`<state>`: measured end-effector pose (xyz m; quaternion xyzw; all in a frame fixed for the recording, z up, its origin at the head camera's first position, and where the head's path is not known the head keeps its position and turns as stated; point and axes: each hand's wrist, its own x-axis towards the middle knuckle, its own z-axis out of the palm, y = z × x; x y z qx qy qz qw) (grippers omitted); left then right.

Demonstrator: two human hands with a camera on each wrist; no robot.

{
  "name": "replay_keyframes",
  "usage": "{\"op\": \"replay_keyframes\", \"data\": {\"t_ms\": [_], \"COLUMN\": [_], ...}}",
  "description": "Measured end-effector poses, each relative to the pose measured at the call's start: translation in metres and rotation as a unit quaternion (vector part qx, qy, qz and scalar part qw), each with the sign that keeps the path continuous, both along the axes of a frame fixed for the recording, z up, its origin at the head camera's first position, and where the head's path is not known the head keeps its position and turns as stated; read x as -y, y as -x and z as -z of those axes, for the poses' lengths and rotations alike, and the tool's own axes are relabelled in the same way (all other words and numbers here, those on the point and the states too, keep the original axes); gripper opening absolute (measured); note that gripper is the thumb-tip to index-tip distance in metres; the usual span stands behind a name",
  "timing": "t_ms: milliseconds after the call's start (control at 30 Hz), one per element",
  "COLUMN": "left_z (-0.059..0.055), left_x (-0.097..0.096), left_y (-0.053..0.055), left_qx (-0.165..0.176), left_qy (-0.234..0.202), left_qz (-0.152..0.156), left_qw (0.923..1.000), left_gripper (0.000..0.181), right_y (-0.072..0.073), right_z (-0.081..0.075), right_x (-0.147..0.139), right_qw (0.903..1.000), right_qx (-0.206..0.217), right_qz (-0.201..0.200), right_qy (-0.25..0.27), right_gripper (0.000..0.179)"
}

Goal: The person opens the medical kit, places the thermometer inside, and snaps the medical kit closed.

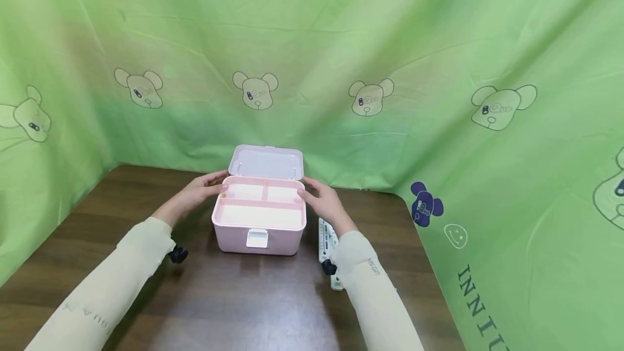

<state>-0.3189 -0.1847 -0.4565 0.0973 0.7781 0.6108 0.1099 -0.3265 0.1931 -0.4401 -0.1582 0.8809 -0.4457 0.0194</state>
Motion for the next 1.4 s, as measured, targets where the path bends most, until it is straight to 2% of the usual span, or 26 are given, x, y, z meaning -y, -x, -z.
{"op": "replay_keyframes", "data": {"t_ms": [100,233,433,533,700,800,933,1133,1267,1400], "left_z": [0.001,0.0,0.0,0.004,0.01,0.011,0.012,0.013,0.012,0.011], "left_x": [-0.006,-0.013,-0.018,-0.02,-0.024,-0.025,-0.026,-0.027,-0.028,-0.03], "left_y": [-0.008,-0.024,-0.058,-0.076,-0.095,-0.101,-0.107,-0.11,-0.11,-0.111], "left_qx": [-0.023,-0.045,-0.072,-0.083,-0.098,-0.113,-0.135,-0.138,-0.143,-0.138], "left_qy": [0.024,0.036,0.049,0.056,0.071,0.079,0.079,0.082,0.078,0.079], "left_qz": [-0.041,-0.079,-0.086,-0.083,-0.097,-0.104,-0.112,-0.119,-0.122,-0.123], "left_qw": [0.9986,0.9952,0.9925,0.9915,0.9878,0.985,0.9813,0.9799,0.9791,0.9795], "left_gripper": [0.071,0.066,0.066,0.07,0.081,0.086,0.09,0.092,0.09,0.089], "right_y": [-0.008,-0.023,-0.049,-0.065,-0.091,-0.104,-0.12,-0.139,-0.146,-0.155], "right_z": [-0.004,-0.008,-0.007,-0.008,-0.012,-0.01,0.0,0.02,0.028,0.035], "right_x": [-0.006,-0.014,-0.028,-0.035,-0.049,-0.057,-0.067,-0.082,-0.088,-0.09], "right_qw": [0.9996,0.9963,0.9788,0.9781,0.9896,0.9889,0.9846,0.9807,0.9789,0.9824], "right_qx": [-0.023,-0.075,-0.173,-0.18,-0.135,-0.141,-0.161,-0.165,-0.158,-0.117], "right_qz": [0.005,-0.003,-0.012,-0.001,0.02,0.027,0.041,0.078,0.104,0.124], "right_qy": [-0.013,-0.041,-0.109,-0.105,-0.046,-0.039,-0.055,-0.071,-0.077,-0.077], "right_gripper": [0.058,0.055,0.055,0.055,0.056,0.058,0.062,0.068,0.07,0.071]}}
